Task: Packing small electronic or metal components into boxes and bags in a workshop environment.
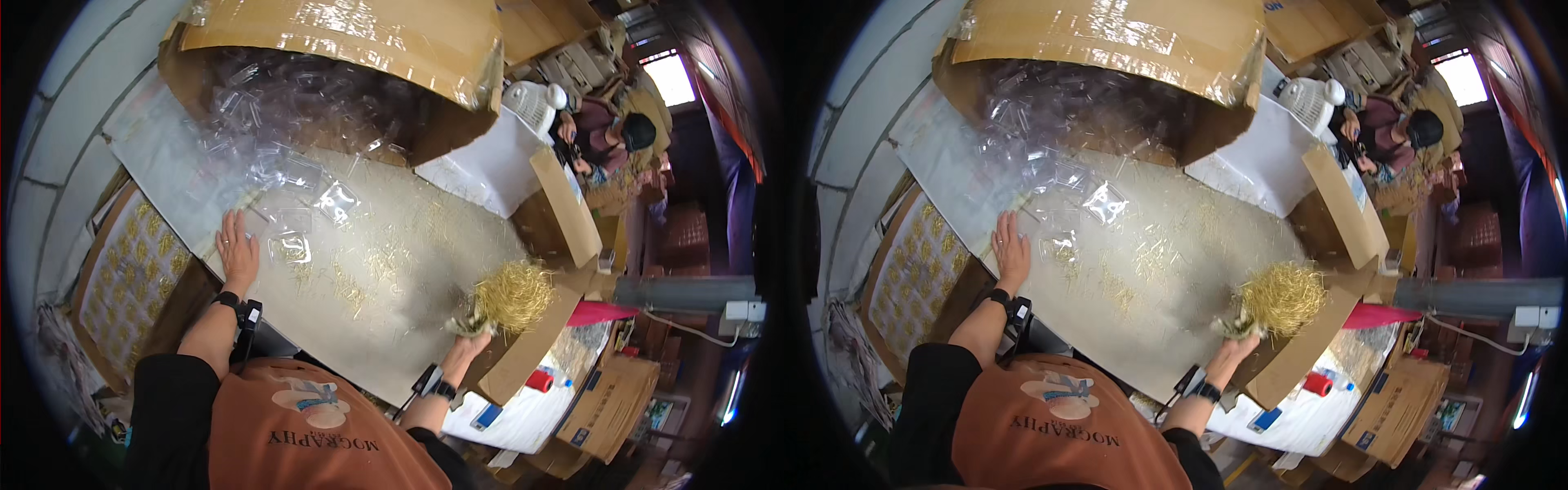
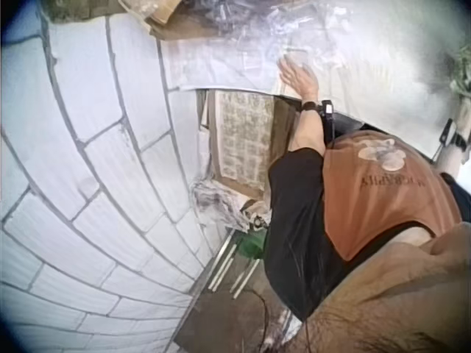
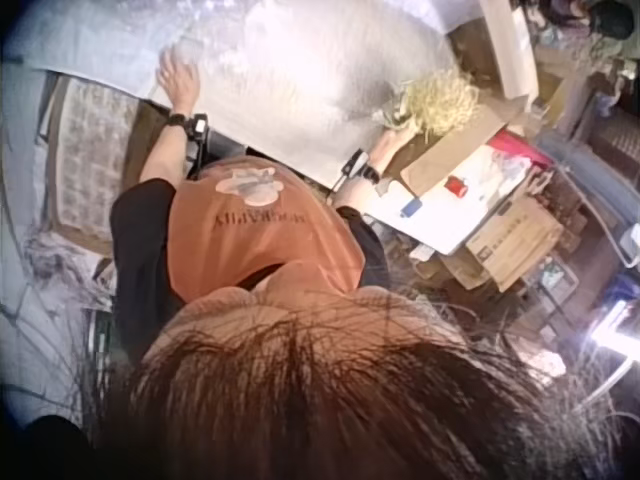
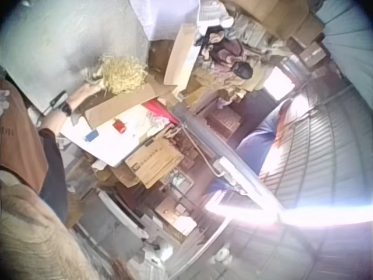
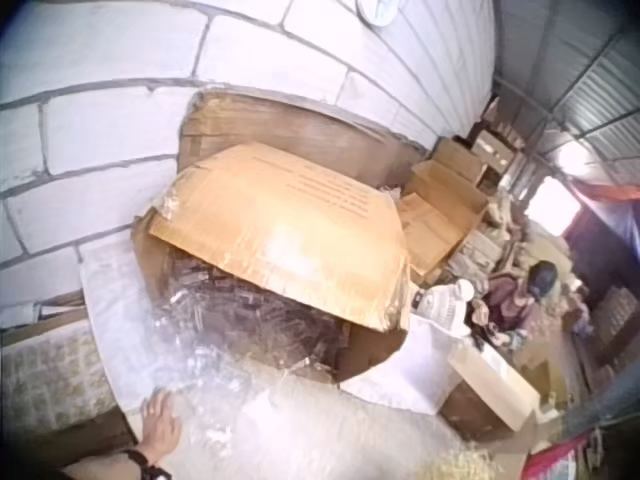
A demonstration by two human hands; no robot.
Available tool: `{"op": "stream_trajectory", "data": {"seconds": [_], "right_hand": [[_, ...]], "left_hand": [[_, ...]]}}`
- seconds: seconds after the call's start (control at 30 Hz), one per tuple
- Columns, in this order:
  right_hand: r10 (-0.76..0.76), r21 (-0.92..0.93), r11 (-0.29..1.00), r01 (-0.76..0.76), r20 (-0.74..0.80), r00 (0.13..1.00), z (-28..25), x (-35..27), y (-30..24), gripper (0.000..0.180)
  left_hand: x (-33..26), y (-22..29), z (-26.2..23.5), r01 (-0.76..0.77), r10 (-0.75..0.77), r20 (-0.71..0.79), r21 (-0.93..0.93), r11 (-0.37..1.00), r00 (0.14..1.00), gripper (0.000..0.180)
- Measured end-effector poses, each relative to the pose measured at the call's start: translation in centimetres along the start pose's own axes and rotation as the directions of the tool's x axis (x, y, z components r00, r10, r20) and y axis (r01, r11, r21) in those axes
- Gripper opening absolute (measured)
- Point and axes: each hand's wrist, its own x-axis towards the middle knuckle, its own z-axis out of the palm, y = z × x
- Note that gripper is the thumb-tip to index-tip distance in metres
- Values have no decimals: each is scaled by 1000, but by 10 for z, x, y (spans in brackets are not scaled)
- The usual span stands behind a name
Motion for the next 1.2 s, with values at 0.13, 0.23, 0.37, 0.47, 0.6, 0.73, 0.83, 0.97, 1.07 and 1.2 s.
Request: {"op": "stream_trajectory", "data": {"seconds": [0.13,0.23,0.37,0.47,0.6,0.73,0.83,0.97,1.07,1.2], "right_hand": [[79,79,994,-76,-36,996,53,-19,14,25],[86,-7,996,-87,-64,994,85,-50,29,30],[198,143,969,-201,38,980,117,-68,68,48],[349,-86,937,-338,169,922,167,-85,94,33],[264,91,941,-326,406,875,203,-91,117,48],[403,61,894,-444,326,855,231,-89,147,50],[269,-59,961,-271,436,859,261,-123,124,51],[358,-199,932,-304,355,864,276,-116,124,46],[194,-176,976,-125,457,868,273,-120,114,48],[147,-156,984,-84,455,879,257,-103,109,48]], "left_hand": [[0,-6,2,80,-81,17,57,995,997,61],[-3,-4,0,28,-29,33,23,999,999,61],[0,-5,8,46,-46,1,33,998,999,62],[-3,-5,2,42,-42,6,32,999,999,63],[-4,-5,3,102,-104,32,57,993,994,63],[0,-8,-1,56,-57,16,23,998,998,63],[-1,-8,1,51,-50,51,-9,999,997,63],[-5,-10,1,89,-88,64,-10,996,994,63],[0,-6,-3,44,-42,52,-38,998,998,63],[-3,-12,3,67,-66,63,-7,998,996,63]]}}
